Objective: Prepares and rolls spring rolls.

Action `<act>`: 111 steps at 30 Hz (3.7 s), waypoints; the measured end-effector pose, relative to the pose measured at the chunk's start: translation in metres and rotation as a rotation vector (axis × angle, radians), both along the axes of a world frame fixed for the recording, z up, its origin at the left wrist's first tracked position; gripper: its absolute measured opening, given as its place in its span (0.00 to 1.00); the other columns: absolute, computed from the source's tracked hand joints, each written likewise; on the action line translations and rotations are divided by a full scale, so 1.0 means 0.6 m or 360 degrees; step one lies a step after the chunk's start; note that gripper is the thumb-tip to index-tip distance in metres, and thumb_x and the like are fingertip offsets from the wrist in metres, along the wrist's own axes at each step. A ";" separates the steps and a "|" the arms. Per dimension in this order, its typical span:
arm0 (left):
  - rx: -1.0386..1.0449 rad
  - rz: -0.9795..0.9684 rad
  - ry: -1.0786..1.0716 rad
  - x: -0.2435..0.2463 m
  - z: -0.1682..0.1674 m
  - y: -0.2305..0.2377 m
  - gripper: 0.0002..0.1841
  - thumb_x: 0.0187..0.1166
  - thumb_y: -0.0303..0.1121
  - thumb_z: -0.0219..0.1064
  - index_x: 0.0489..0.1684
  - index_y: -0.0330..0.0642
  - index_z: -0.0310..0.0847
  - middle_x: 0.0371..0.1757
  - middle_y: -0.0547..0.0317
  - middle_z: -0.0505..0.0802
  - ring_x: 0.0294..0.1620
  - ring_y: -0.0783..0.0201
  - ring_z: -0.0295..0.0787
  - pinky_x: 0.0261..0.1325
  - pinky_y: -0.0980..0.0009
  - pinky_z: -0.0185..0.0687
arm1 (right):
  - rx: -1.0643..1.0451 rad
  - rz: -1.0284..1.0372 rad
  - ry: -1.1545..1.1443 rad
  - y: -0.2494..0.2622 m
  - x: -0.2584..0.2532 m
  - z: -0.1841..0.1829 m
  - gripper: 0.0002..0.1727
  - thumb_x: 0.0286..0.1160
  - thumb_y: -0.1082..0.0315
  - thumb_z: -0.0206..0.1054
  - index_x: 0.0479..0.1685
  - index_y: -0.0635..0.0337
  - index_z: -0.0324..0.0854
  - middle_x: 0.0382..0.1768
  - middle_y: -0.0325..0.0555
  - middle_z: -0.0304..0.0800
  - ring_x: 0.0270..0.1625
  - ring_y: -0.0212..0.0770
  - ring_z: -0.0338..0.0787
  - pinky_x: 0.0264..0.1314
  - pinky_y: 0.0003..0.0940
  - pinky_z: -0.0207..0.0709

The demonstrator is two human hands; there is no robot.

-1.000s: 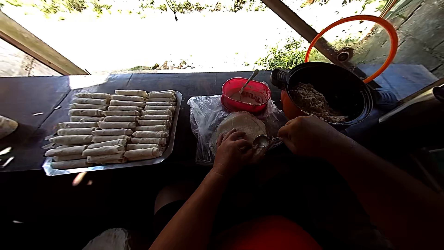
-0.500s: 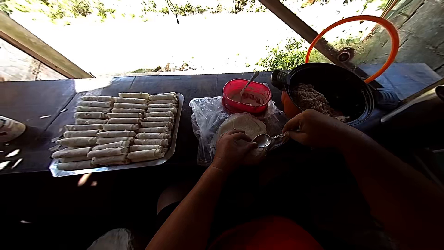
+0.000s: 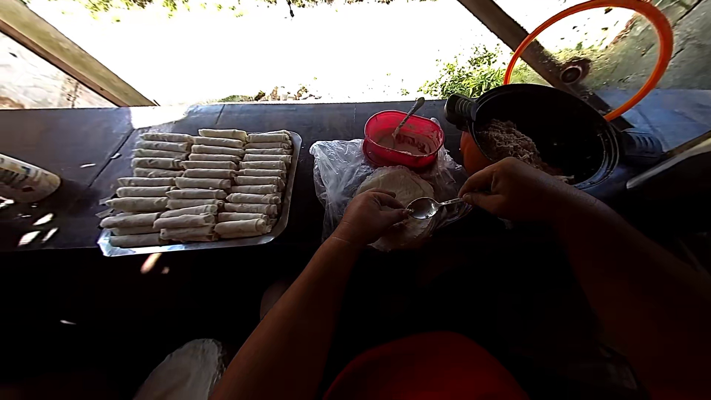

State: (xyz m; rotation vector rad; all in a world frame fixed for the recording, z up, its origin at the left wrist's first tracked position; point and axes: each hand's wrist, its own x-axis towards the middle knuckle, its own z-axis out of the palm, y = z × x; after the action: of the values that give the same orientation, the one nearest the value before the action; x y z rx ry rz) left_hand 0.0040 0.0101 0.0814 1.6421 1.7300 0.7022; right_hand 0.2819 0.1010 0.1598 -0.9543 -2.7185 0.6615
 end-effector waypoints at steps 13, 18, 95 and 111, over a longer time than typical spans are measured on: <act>0.0145 -0.0126 0.0330 0.000 -0.035 -0.020 0.07 0.72 0.50 0.74 0.39 0.67 0.97 0.67 0.70 0.90 0.77 0.65 0.78 0.79 0.42 0.65 | 0.0047 0.0118 -0.0304 -0.003 -0.016 -0.023 0.10 0.82 0.61 0.67 0.38 0.43 0.94 0.28 0.27 0.91 0.32 0.26 0.87 0.36 0.34 0.82; 0.0240 -0.0080 0.0363 0.013 -0.047 -0.017 0.08 0.72 0.53 0.76 0.38 0.68 0.97 0.65 0.68 0.92 0.76 0.63 0.80 0.81 0.42 0.64 | -0.0003 0.0094 -0.0275 0.002 -0.011 -0.024 0.09 0.82 0.60 0.67 0.38 0.43 0.94 0.28 0.27 0.91 0.31 0.25 0.86 0.36 0.32 0.82; 0.0173 -0.0021 0.0574 0.053 -0.058 -0.019 0.07 0.72 0.52 0.70 0.37 0.74 0.95 0.72 0.70 0.87 0.86 0.58 0.68 0.86 0.31 0.48 | 0.0509 0.0393 -0.0203 0.013 0.013 -0.010 0.11 0.77 0.62 0.65 0.42 0.39 0.95 0.33 0.31 0.83 0.37 0.32 0.86 0.35 0.36 0.82; 0.0544 -0.0010 0.0045 -0.006 -0.076 -0.037 0.12 0.71 0.42 0.75 0.50 0.58 0.94 0.72 0.66 0.87 0.78 0.66 0.78 0.78 0.54 0.76 | 0.0508 0.0197 -0.0331 0.003 0.008 -0.009 0.09 0.79 0.60 0.65 0.38 0.42 0.93 0.28 0.30 0.88 0.34 0.34 0.90 0.35 0.42 0.84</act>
State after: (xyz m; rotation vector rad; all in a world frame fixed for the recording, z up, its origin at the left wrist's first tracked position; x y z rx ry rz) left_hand 0.0003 -0.0121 0.0355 1.8888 1.6927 1.0211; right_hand 0.2867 0.1030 0.1541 -0.8213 -2.9599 0.1404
